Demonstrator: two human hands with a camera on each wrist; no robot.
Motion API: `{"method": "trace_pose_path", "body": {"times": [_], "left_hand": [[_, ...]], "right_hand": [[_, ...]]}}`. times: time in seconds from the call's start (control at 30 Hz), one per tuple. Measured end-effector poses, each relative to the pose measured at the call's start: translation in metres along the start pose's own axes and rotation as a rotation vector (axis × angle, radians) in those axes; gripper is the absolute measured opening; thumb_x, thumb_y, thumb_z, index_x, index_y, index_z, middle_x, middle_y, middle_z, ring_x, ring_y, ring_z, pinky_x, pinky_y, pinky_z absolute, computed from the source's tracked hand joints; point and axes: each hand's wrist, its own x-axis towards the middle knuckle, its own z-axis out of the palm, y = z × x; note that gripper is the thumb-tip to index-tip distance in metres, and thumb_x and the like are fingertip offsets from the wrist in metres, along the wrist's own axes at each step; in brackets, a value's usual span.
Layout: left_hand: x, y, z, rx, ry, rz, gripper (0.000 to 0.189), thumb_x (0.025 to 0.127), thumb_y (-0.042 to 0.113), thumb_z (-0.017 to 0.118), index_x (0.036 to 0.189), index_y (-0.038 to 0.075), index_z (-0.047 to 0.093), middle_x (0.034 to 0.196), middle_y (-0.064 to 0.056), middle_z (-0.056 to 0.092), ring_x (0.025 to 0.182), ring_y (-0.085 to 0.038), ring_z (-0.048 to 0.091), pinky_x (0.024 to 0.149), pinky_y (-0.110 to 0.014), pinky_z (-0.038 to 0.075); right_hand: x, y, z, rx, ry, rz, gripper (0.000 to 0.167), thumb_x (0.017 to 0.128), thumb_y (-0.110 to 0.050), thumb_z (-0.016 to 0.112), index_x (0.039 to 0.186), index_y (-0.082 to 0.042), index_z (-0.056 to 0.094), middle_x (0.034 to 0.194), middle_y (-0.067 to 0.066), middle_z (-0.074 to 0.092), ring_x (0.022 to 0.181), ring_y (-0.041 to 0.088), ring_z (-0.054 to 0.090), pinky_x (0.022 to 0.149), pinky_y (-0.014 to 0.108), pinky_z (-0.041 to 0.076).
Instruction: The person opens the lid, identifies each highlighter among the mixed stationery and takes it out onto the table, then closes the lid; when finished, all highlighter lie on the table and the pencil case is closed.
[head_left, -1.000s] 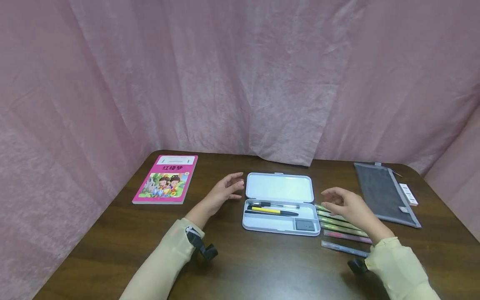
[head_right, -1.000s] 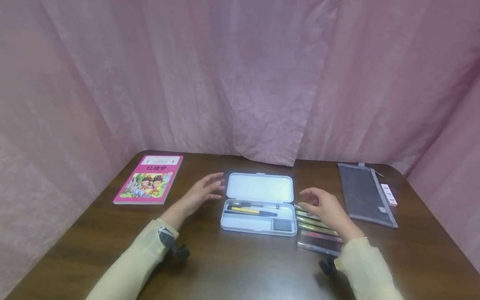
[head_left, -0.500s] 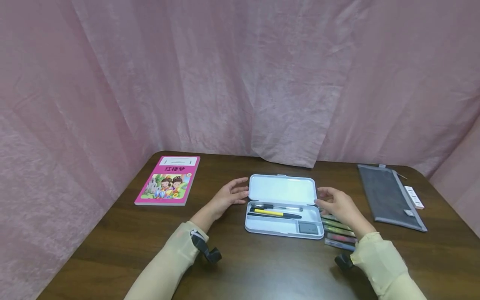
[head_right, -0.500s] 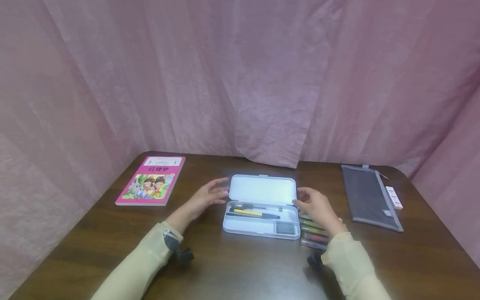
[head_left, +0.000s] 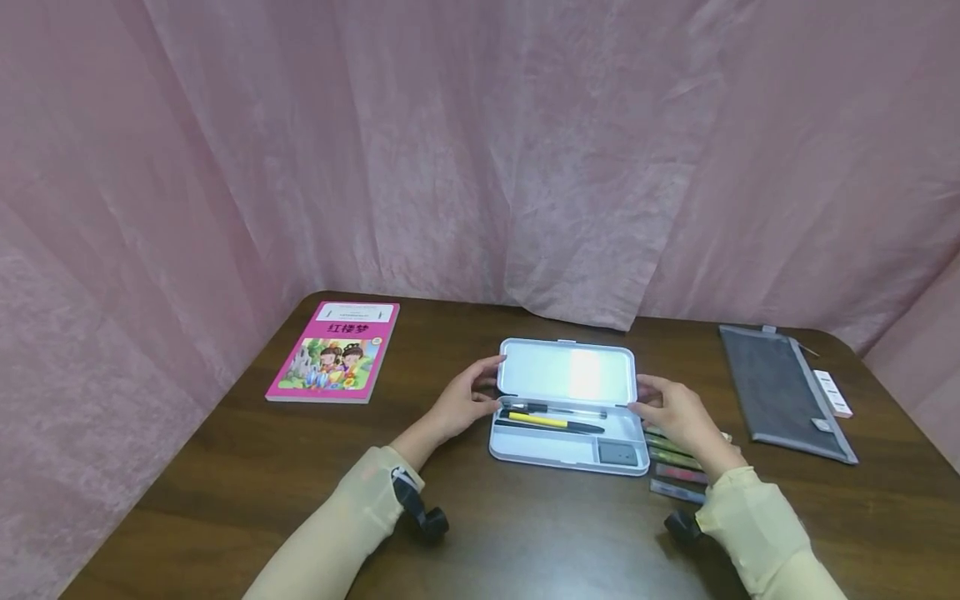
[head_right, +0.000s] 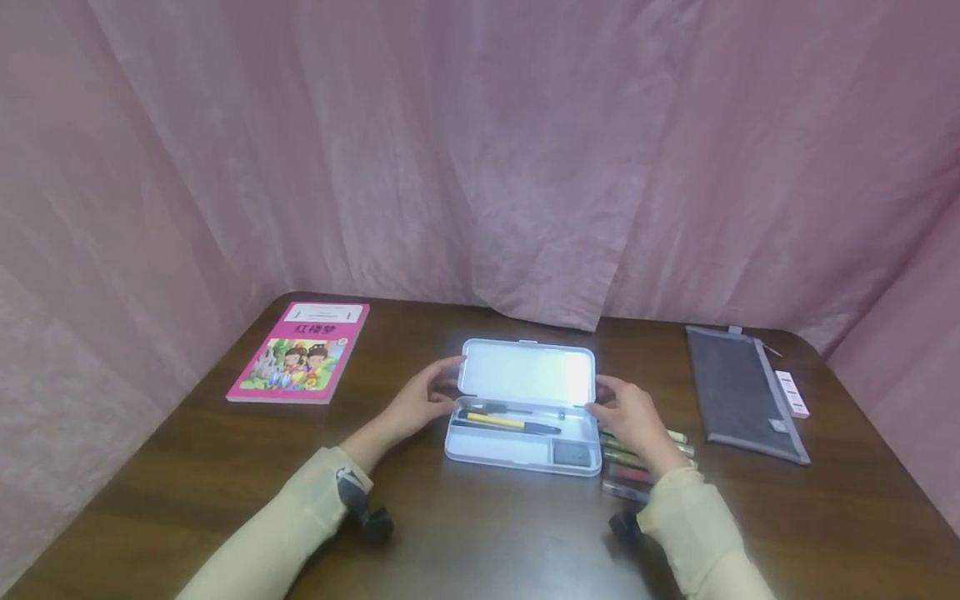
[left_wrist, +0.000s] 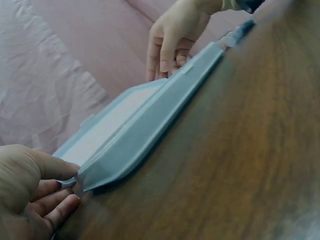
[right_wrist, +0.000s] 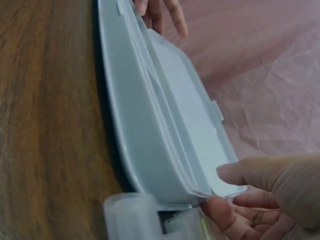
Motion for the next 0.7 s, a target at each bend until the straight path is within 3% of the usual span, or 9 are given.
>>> {"method": "trace_pose_path", "body": {"times": [0.37, 0.7], "left_hand": [[-0.0038, -0.0016, 0.0034, 0.002, 0.064, 0.03, 0.063, 0.084, -0.004, 0.068, 0.138, 0.02, 0.045, 0.142, -0.005, 0.048, 0.127, -0.026, 0.052, 0.096, -0.038, 0.053], [-0.004, -0.0017, 0.0048, -0.01, 0.091, 0.034, 0.066, 0.084, -0.002, 0.069, 0.139, 0.019, 0.039, 0.138, -0.008, 0.05, 0.125, -0.027, 0.052, 0.097, -0.041, 0.052]], "right_hand": [[0.0012, 0.0023, 0.0072, -0.046, 0.087, -0.025, 0.057, 0.084, -0.005, 0.069, 0.133, 0.013, 0.045, 0.105, 0.025, 0.066, 0.087, 0.029, 0.067, 0.075, 0.041, 0.057], [-0.0012, 0.0015, 0.0092, -0.013, 0.118, 0.009, 0.054, 0.086, -0.005, 0.068, 0.132, 0.007, 0.043, 0.107, 0.024, 0.064, 0.091, 0.031, 0.065, 0.077, 0.042, 0.057]]}}
